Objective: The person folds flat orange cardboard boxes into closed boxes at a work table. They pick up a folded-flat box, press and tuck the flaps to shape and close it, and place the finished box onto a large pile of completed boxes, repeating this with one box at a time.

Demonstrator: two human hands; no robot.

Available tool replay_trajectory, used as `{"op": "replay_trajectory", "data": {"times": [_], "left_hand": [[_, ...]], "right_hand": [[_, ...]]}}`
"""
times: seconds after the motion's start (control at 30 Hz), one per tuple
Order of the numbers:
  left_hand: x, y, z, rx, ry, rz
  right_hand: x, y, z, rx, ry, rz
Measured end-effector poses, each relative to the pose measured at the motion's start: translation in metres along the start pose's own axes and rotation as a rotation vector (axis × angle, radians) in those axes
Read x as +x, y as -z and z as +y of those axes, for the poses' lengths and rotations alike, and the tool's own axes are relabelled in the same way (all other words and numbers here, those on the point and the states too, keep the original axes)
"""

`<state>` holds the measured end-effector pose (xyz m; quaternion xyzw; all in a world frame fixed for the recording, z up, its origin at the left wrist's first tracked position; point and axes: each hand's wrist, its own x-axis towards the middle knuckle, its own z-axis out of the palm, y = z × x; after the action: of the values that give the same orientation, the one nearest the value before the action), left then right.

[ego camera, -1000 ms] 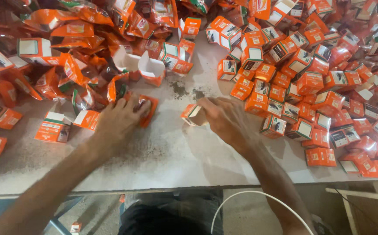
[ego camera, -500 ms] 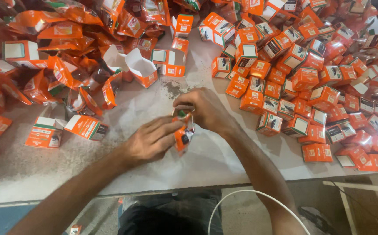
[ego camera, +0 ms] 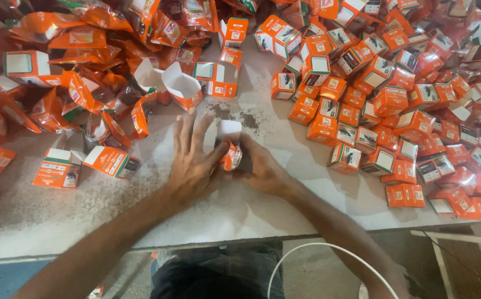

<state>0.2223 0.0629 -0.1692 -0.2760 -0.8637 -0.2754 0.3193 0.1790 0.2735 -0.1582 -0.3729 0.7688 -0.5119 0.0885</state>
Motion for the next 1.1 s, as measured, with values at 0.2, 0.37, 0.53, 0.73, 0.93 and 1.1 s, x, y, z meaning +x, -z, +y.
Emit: {"op": "replay_trajectory", "data": {"times": [0.2, 0.37, 0.53, 0.73, 0.93, 1.1], "left_hand": [[0.007, 0.000, 0.013, -0.051, 0.139, 0.036], [0.015, -0.016, 0.015, -0.512, 0.788, -0.027], [0.017, -0.031, 0.000, -0.682, 0.829, -0.194], [0.010, -0.041, -0.004, -0.995, 0.924, -0.113], [0.013, -0.045, 0.003, -0.896, 0.959, -0.090], [0.008, -0.028, -0.002, -0.988, 0.855, -0.268]], "right_hand": [[-0.004, -0.015, 0.007, -0.211, 0.021, 0.097], [-0.012, -0.011, 0.009, -0.230, 0.019, 0.106], [-0.021, -0.020, 0.023, -0.139, 0.061, 0.240], [-0.032, -0.018, 0.029, -0.256, 0.150, 0.271], [-0.034, -0.010, 0.013, -0.107, 0.069, 0.255], [-0.030, -0.004, 0.003, -0.340, 0.170, 0.185]]}}
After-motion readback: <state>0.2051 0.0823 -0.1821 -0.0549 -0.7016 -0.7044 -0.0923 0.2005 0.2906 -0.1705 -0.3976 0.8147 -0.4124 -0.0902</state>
